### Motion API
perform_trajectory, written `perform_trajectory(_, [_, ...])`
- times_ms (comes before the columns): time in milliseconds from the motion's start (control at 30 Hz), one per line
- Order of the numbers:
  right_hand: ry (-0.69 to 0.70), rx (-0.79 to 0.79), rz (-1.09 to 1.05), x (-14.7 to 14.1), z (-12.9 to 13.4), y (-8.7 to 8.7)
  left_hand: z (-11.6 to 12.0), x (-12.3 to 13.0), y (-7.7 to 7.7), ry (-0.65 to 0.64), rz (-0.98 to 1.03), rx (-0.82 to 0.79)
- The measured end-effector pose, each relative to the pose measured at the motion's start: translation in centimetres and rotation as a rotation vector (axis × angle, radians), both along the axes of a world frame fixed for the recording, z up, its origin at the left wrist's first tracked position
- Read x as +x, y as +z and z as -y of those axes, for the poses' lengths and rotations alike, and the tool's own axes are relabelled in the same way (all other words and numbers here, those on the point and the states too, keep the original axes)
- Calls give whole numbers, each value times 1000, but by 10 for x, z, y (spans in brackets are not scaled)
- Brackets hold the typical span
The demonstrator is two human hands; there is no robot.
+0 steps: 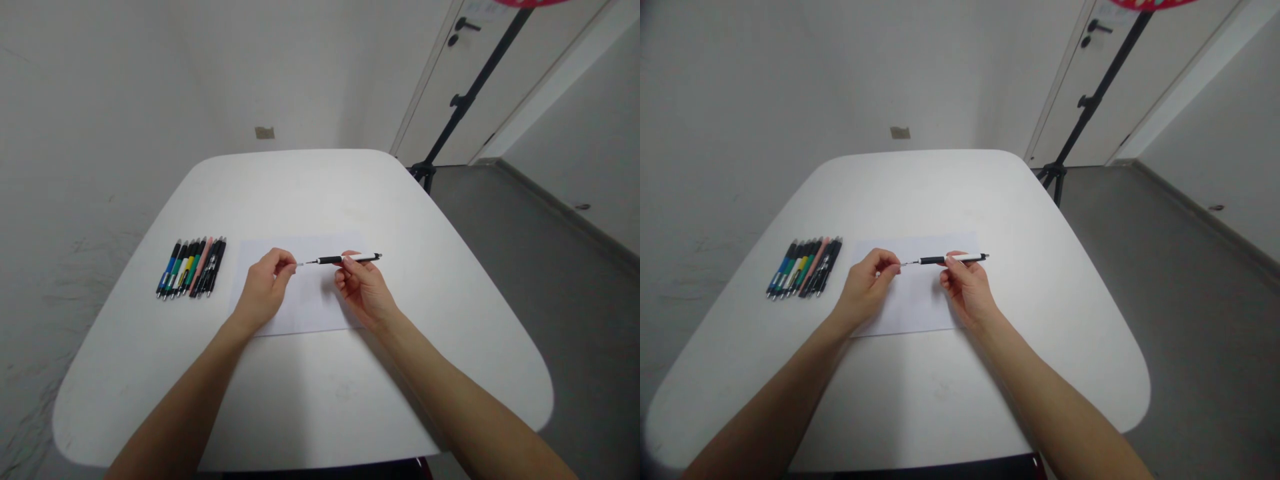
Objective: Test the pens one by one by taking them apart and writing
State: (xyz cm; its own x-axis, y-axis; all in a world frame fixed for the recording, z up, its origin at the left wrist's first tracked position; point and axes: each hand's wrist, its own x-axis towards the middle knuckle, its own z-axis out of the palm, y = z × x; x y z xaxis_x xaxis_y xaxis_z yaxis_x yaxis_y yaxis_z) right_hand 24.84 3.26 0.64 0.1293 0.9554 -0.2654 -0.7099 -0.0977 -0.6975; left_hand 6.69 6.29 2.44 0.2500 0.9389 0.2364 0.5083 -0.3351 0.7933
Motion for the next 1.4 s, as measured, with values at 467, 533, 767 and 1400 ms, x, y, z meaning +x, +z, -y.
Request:
perform_trajectory(467, [-38, 20, 44, 0, 0, -1, -1, -3, -4, 42, 296, -25])
perform_trajectory(533, [-36, 19, 46, 0, -1, -1, -1, -3, -4, 36, 279, -18])
perform_trajectory(767, [-30, 26, 60, -1, 0, 0, 0, -5, -6, 27, 239, -4])
perform_trajectory(1400, [-24, 16, 70, 1, -1, -1, -1, -5, -6, 27, 239, 14])
